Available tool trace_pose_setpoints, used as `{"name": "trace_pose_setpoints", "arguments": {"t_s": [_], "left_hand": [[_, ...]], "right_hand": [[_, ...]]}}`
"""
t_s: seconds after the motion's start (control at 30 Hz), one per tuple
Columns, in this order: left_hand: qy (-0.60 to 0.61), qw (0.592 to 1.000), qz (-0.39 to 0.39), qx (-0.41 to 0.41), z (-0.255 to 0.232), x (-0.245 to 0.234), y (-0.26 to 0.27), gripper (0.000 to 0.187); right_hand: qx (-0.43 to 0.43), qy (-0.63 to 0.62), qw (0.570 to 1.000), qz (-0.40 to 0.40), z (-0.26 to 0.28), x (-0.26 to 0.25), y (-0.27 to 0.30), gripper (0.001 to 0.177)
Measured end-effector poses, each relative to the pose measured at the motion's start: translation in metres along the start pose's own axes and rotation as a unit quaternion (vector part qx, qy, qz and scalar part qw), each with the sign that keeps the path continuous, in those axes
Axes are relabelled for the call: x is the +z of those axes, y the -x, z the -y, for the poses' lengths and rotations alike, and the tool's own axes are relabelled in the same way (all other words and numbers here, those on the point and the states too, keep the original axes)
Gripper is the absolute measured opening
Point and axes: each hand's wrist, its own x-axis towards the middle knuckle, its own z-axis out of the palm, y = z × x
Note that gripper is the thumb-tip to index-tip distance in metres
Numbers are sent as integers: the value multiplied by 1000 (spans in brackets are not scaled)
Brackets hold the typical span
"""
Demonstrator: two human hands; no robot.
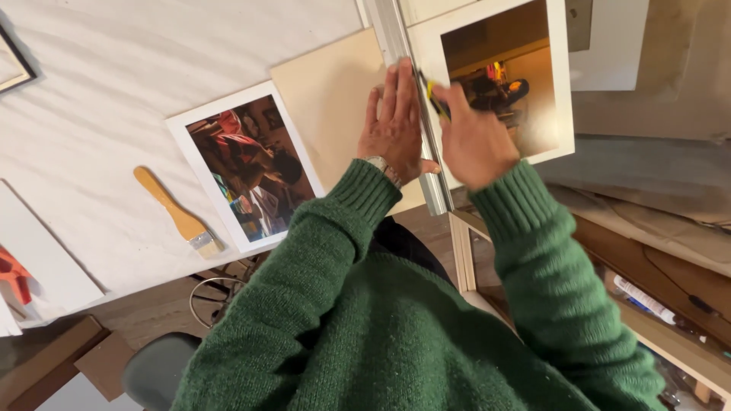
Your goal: Cutting a piece of mat board or paper using a utility knife and a ruler on a workbench.
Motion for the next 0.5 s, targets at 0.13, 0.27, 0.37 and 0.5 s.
{"name": "trace_pose_setpoints", "arguments": {"t_s": [0.13,0.27,0.37,0.5], "left_hand": [[31,999,28,-10,0,-2,-2,156],[22,999,-29,3,1,7,-3,154],[18,999,-28,3,1,10,-2,153],[23,1000,-3,4,2,4,-4,153]], "right_hand": [[45,24,998,44,-7,5,71,45],[94,-3,991,94,-22,13,130,48],[142,15,977,158,-39,23,164,47],[181,47,963,196,-52,24,185,49]]}}
